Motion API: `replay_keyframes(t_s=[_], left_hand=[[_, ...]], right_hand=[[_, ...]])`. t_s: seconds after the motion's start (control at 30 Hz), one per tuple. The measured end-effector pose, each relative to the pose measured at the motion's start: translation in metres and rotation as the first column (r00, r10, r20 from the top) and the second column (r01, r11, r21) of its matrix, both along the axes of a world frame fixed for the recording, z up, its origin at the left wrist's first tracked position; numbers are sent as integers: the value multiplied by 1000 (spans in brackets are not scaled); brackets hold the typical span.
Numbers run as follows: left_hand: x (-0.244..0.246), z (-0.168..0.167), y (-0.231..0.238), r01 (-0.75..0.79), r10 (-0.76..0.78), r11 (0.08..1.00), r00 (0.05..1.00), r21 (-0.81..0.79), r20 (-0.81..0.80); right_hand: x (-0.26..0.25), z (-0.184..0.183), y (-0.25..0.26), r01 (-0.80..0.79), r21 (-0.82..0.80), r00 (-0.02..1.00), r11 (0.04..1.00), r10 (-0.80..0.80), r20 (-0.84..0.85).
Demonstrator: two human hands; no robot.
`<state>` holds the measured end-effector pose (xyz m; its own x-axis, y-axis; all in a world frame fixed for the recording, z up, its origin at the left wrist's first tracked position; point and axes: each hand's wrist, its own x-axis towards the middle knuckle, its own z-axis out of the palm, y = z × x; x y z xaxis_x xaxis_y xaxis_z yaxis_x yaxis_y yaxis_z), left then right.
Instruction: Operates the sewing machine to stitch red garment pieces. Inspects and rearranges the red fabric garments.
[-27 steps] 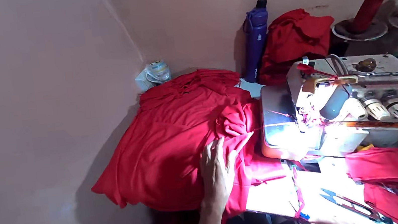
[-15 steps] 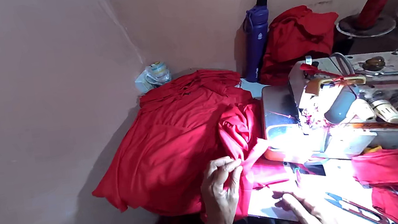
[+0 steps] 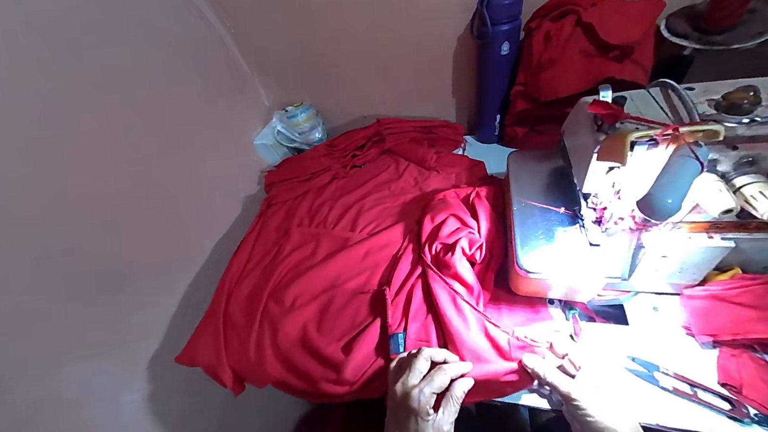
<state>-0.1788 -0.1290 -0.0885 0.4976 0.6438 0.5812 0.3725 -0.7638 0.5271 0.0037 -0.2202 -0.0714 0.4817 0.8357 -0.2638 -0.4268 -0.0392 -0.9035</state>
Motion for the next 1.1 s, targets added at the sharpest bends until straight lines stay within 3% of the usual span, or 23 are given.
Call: replay_keyframes(t_s=[0.17, 0.4, 0.6, 0.77, 0.9, 1.0, 1.1], left_hand=[[20, 13, 7, 9, -11, 1000, 996, 30, 93], [49, 24, 13, 75, -79, 990, 997, 119, 24], [37, 9, 3, 25, -31, 998, 991, 52, 129], [27, 2, 7, 4, -7, 1000, 995, 23, 103], [43, 22, 26, 76, -71, 991, 996, 108, -55], [50, 33, 46, 214, -200, 977, 933, 15, -300], [48, 37, 58, 292, -290, 956, 913, -39, -288]], right_hand=[[2, 0, 1, -8, 18, 999, 1000, 8, -42], [0, 3, -4, 1, 29, 1000, 1000, -1, -19], [-8, 5, -22, -111, -6, 993, 994, 111, 38], [-13, 5, -24, -108, -21, 992, 994, 109, 64], [-12, 5, -20, -98, 4, 992, 995, 97, 83], [-9, 9, -19, -83, 33, 991, 996, 79, 111], [-4, 14, -19, -52, 112, 991, 992, 37, 130]])
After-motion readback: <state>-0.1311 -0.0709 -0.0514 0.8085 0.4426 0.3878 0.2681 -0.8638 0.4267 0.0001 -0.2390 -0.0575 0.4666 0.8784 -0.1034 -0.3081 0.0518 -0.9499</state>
